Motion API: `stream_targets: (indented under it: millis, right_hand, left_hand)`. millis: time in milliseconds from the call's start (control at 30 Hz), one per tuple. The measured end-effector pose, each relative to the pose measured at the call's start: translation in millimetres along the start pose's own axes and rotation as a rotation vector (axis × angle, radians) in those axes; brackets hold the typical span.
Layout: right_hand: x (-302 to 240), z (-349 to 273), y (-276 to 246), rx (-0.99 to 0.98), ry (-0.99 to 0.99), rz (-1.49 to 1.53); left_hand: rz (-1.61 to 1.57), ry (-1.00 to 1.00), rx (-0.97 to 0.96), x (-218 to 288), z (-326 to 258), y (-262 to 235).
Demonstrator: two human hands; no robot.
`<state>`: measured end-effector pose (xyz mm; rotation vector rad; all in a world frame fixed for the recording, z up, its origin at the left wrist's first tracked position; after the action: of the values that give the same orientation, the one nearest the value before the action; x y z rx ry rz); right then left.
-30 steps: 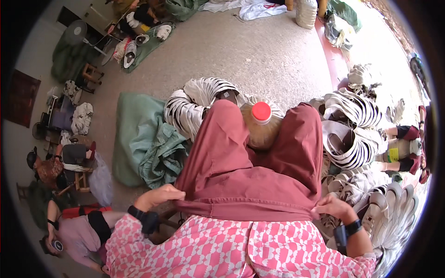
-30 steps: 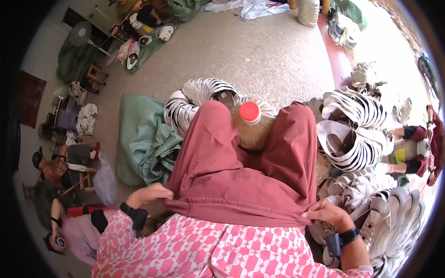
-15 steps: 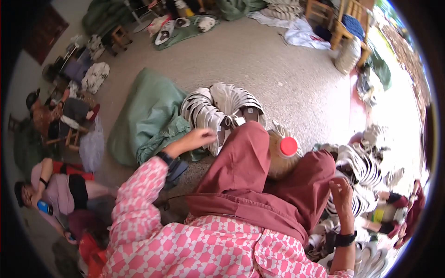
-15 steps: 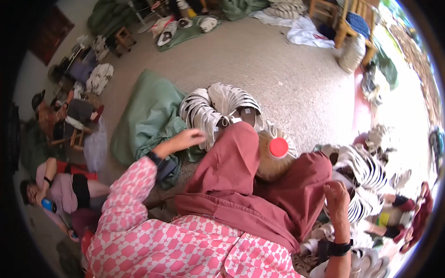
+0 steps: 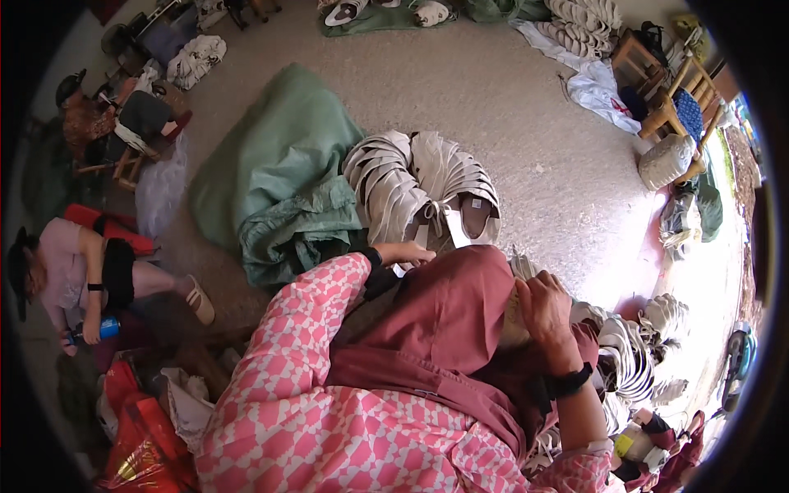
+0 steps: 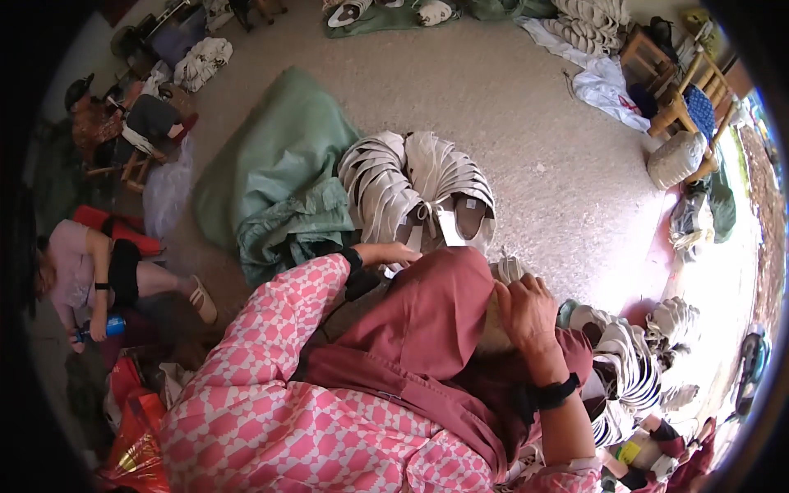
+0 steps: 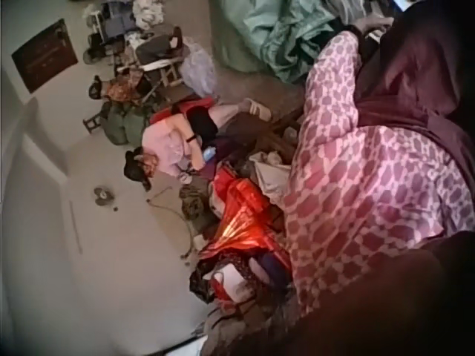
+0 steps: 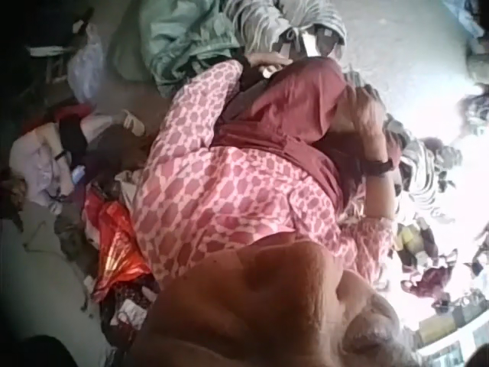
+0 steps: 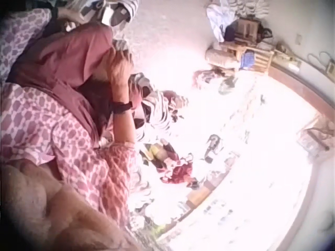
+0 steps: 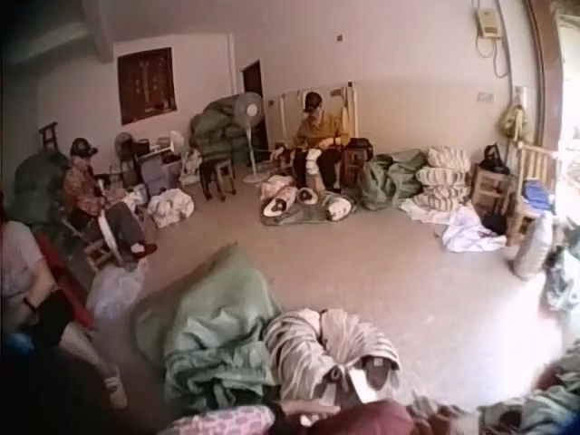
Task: The person is sorting shoe components, lacing shoes, and organizing them in a warehouse/workshop setting.
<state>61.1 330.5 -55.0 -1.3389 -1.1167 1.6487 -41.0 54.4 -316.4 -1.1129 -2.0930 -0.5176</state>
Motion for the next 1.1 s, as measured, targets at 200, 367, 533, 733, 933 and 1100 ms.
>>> stream_targets:
  millis: [200, 367, 533, 733, 933, 1100]
  right_hand:
    - [10.5, -3.4, -1.6, 0.016, 0.061, 0.003]
    - [-2.2, 3.6, -5.4, 0.028, 0.049, 0.08]
    - [3.9, 2.9, -3.9, 0.02, 0.08, 0.089]
    - [-4.1, 8.2, -2.1, 0.002, 0.04, 0.114]
    - [1.6, 5.0, -4.6, 0.008, 0.058, 0.104]
    - [15.3, -1.5, -6.1, 0.022, 0.085, 0.082]
  left_hand:
    - [0.007, 0.053, 0.255, 20.7, 48.2, -33.1]
    - [0.066, 0.204, 0.542, 7.2, 92.7, -68.3]
    - [0.099, 0.035, 0.756, 13.2, 125.8, -46.5]
    - [0.19, 0.113, 0.858, -8.0, 121.1, -78.8]
    - [0.556, 0.287, 0.874, 22.2, 105.9, -111.6]
    - [0.07, 0.505, 0.937, 108.2, 59.0, -165.0]
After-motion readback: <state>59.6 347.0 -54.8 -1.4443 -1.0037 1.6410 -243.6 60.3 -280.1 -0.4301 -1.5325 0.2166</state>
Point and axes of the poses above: each hand's wrist, its own z-axis towards the middle knuckle, its own y-axis out of the palm, x = y × z, the point moved 4 cm from there along z, towards the middle knuckle
